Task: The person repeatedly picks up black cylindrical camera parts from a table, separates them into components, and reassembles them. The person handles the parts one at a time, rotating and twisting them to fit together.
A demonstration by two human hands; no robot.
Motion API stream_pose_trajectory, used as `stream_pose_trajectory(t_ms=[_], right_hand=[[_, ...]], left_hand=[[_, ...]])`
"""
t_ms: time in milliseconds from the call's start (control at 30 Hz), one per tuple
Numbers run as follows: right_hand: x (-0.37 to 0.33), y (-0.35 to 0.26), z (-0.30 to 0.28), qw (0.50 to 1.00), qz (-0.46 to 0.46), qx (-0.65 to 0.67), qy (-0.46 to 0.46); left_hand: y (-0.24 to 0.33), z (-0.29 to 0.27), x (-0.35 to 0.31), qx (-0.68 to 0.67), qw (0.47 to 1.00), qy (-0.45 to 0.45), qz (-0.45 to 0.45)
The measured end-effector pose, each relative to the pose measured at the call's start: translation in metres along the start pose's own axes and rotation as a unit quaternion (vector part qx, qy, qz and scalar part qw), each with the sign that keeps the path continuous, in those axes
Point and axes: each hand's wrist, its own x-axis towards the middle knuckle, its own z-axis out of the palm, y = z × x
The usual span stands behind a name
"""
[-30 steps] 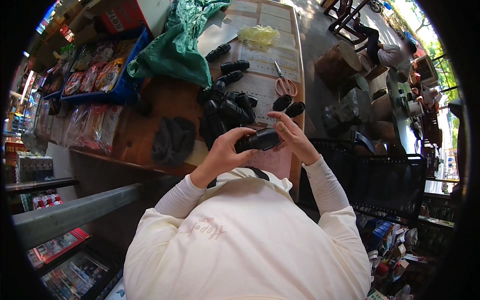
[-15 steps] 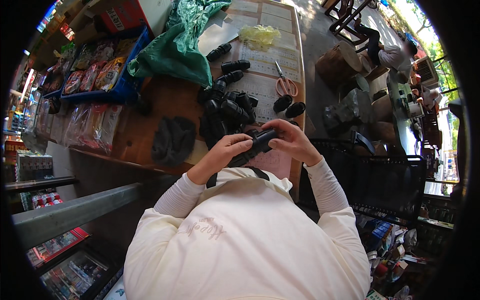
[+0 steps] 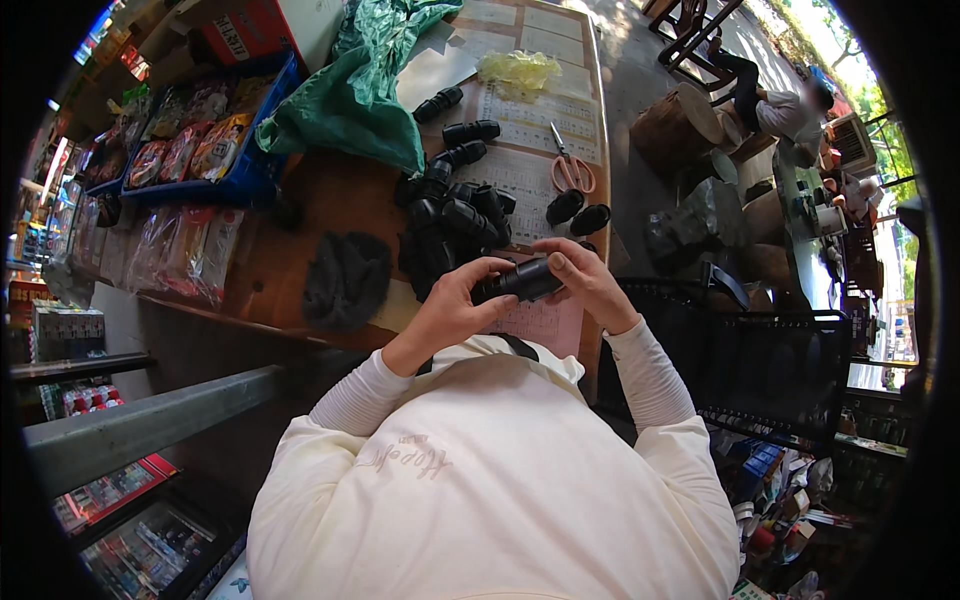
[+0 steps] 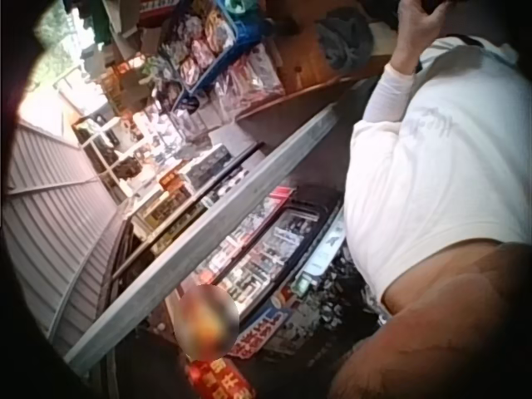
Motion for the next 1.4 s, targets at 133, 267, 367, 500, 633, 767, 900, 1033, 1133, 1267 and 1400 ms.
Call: stream_pose_trajectory(t_ms=[133, 267, 367, 500, 633, 767, 900, 1033, 1133, 1267, 1400], right_hand=[[-0.001, -0.002, -0.001, 0.997, 0.051, -0.053, -0.02], [-0.003, -0.002, 0.002, 0.999, -0.007, -0.035, -0.029], [-0.004, -0.005, 0.003, 0.997, -0.056, -0.017, -0.047], [-0.005, -0.007, -0.001, 0.993, -0.091, 0.0, -0.081], [-0.007, -0.013, -0.001, 0.986, -0.113, 0.079, -0.098], [-0.006, -0.004, -0.006, 0.972, -0.091, 0.192, -0.106], [-0.005, 0.008, -0.005, 0.941, -0.07, 0.307, -0.123], [-0.006, 0.015, 0.001, 0.913, -0.058, 0.384, -0.127], [-0.003, 0.026, 0.001, 0.901, -0.055, 0.409, -0.134], [-0.002, 0.03, 0.0, 0.894, -0.053, 0.42, -0.143], [-0.002, 0.032, 0.0, 0.894, -0.056, 0.421, -0.144]], left_hand=[[0.001, 0.001, -0.001, 0.109, 0.991, 0.041, 0.066], [0.0, -0.001, -0.002, 0.007, 1.0, 0.009, -0.001], [-0.008, -0.006, -0.001, -0.059, 0.996, -0.028, -0.052], [-0.006, -0.009, 0.0, -0.229, 0.959, -0.073, -0.148], [0.001, -0.016, -0.002, -0.394, 0.891, -0.116, -0.193], [-0.003, -0.012, -0.001, -0.414, 0.886, -0.08, -0.193], [-0.01, -0.014, -0.001, -0.429, 0.882, -0.11, -0.16], [-0.011, -0.015, -0.002, -0.432, 0.88, -0.124, -0.152], [-0.013, -0.015, -0.002, -0.438, 0.877, -0.129, -0.149], [-0.016, -0.016, -0.002, -0.44, 0.876, -0.13, -0.149], [-0.018, -0.017, -0.002, -0.44, 0.876, -0.134, -0.145]])
